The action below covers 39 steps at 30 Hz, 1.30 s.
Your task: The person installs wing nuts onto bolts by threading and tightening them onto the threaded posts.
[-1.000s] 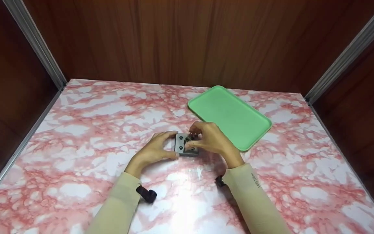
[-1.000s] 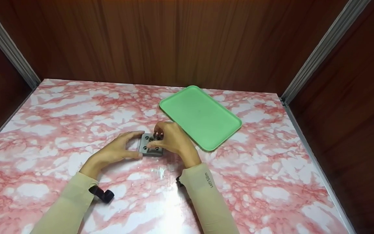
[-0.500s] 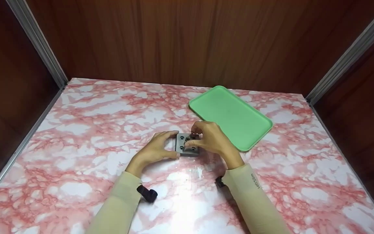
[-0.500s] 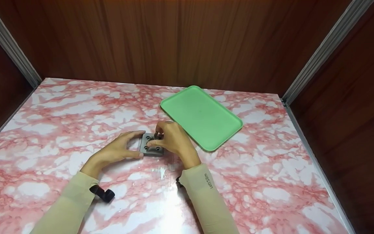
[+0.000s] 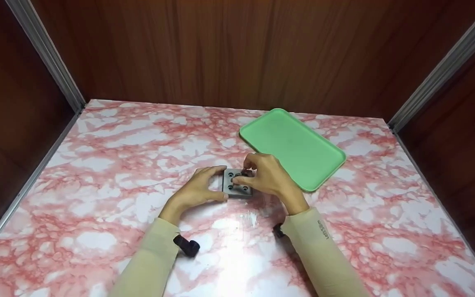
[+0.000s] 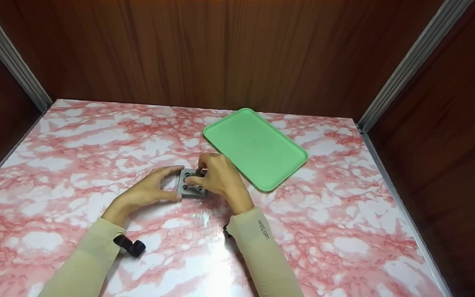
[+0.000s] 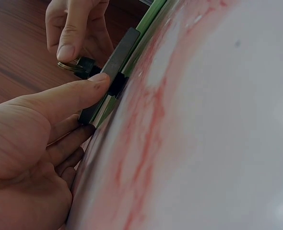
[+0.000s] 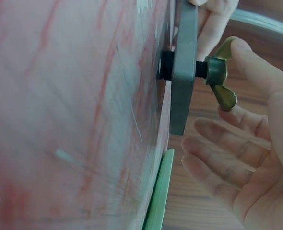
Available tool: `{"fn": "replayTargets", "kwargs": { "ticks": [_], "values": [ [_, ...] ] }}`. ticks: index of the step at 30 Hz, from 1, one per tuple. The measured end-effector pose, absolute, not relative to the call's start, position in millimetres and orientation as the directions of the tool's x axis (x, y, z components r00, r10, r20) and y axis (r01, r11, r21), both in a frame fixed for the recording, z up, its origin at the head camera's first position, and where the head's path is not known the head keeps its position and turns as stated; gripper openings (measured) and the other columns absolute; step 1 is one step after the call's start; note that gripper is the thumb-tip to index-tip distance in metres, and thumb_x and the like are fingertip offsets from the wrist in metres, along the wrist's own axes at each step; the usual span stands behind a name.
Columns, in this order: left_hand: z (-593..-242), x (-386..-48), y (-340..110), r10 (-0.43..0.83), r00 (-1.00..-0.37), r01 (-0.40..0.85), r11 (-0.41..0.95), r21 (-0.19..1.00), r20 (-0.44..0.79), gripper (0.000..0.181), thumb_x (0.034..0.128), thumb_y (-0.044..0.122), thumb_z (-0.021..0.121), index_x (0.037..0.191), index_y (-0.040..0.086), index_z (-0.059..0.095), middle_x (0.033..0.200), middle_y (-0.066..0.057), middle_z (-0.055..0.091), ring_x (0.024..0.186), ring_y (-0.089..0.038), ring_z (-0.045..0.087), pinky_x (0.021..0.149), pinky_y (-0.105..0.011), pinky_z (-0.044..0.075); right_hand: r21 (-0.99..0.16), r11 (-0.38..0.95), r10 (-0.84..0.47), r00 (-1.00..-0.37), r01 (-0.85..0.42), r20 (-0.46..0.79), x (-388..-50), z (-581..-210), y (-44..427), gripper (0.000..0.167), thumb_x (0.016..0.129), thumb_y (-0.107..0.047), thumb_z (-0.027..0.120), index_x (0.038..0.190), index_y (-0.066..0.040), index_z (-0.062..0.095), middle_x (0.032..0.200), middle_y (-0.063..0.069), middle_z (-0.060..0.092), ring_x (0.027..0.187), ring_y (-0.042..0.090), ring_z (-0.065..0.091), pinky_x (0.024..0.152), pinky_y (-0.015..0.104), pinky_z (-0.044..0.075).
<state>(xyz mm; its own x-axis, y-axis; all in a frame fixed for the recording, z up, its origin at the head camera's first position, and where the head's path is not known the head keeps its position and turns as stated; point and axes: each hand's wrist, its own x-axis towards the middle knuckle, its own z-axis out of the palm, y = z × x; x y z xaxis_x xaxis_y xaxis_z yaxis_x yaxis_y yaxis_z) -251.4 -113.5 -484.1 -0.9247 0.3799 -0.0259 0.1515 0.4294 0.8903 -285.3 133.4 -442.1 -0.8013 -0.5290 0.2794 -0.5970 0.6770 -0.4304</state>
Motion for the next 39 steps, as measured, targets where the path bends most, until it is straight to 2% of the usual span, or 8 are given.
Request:
{"fn": "replayTargets", "kwargs": {
  "ticks": [8,17,39],
  "values": [
    [-483.9,-251.8,-113.3,0.38,-0.925,0.153,0.437,0.886,-0.027,0.093,0.0799,0.019,0.091,0.162,0.017,0.046,0.163,-0.013,0.043,0.152,-0.033,0.034,0.128,-0.055,0.023,-0.403,0.7,-0.504,-0.808,-0.589,0.307,-284.9,-443.4,132.5,0.046,0.085,-0.047,0.089,0.092,-0.005,0.071,0.088,0.007,0.073,0.081,0.022,0.066,0.074,0.042,0.058],
    [-484.6,-252.6,-113.0,0.386,-0.922,0.169,0.431,0.887,-0.012,0.092,0.08,0.02,0.09,0.161,0.014,0.047,0.162,-0.012,0.045,0.152,-0.033,0.035,0.128,-0.055,0.024,-0.387,0.724,-0.473,-0.819,-0.571,0.323,-282.3,-444.6,130.3,0.044,0.085,-0.047,0.089,0.082,-0.008,0.068,0.075,0.003,0.064,0.07,0.017,0.053,0.064,0.034,0.045],
    [-483.8,-252.1,-114.5,0.387,-0.922,0.167,0.445,0.88,-0.021,0.093,0.0807,0.021,0.091,0.162,0.016,0.045,0.164,-0.011,0.044,0.153,-0.033,0.034,0.128,-0.054,0.025,-0.379,0.706,-0.493,-0.799,-0.599,0.344,-281.5,-444.8,124.7,0.04,0.089,-0.037,0.087,0.067,-0.013,0.065,0.067,-0.001,0.06,0.064,0.013,0.051,0.059,0.032,0.044]
  ]
}}
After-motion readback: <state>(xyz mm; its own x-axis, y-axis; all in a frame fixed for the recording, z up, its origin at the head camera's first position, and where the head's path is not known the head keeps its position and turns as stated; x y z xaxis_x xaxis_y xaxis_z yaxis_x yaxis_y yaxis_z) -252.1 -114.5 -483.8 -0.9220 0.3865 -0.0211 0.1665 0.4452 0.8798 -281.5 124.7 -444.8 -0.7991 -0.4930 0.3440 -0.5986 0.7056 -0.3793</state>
